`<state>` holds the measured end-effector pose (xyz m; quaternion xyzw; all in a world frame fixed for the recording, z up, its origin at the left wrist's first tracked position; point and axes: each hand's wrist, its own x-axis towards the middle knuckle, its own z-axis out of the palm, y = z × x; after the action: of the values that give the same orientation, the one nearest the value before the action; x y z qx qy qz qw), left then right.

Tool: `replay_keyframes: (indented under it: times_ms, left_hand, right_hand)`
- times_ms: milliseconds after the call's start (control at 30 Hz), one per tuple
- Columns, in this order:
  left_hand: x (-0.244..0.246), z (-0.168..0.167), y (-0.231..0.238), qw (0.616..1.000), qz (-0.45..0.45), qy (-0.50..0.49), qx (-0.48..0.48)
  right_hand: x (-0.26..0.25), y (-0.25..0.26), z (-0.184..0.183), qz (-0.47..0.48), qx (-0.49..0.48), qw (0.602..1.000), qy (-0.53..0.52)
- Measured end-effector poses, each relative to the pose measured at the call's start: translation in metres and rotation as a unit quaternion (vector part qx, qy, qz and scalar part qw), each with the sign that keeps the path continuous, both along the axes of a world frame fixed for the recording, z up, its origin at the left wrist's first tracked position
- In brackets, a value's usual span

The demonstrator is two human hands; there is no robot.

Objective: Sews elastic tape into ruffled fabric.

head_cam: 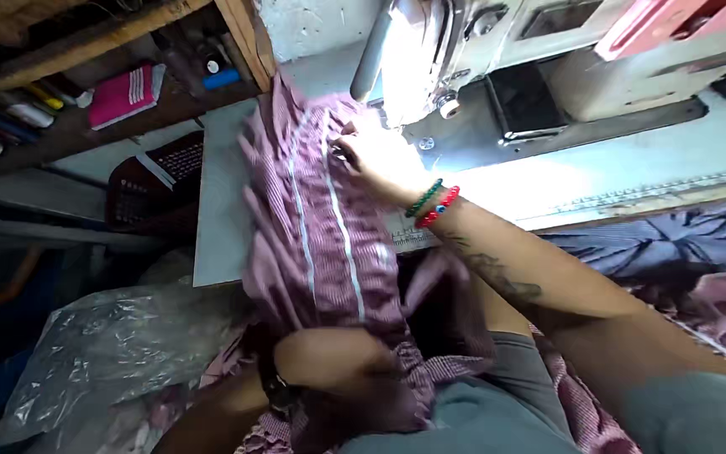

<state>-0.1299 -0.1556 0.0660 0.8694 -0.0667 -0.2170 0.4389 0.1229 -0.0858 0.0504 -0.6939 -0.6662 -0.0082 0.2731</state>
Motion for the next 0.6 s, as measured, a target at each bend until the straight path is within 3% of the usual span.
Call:
replay_keyframes:
  times_ms: [67,133,167,233,333,433,533,600]
  left_hand:
    - [0.008,0.017,0.028,0.974,0.186,-0.114,0.057]
    - [0.023,0.01,0.068,0.892,0.353,-0.235,0.157]
    - [0.03,-0.002,0.091,0.856,0.378,-0.278,0.218]
    - [0.043,-0.036,0.115,0.842,0.358,-0.269,0.302]
    - [0.056,-0.067,0.074,0.85,0.292,-0.154,0.409]
    - [0.069,-0.029,0.023,0.851,0.255,-0.076,0.452]
    - [0.092,-0.009,0.04,0.805,0.297,-0.205,0.471]
    - [0.111,-0.012,0.067,0.81,0.304,-0.234,0.444]
  right_hand:
    - [-0.002,-0.004,-0.016,0.034,-0.008,0.999,-0.025]
    - [-0.009,-0.037,-0.026,0.071,-0.012,0.997,-0.005]
    - [-0.006,-0.056,-0.033,0.088,-0.007,0.996,0.001]
    - [0.012,-0.1,-0.049,0.086,0.018,0.996,-0.007]
    - [0.063,-0.162,-0.059,-0.029,0.011,0.999,-0.01]
    - [0.081,-0.182,-0.04,-0.149,-0.059,0.987,-0.002]
    - [0.057,-0.161,-0.033,-0.155,-0.067,0.986,-0.014]
    - [0.045,-0.145,-0.04,-0.129,-0.037,0.991,-0.012]
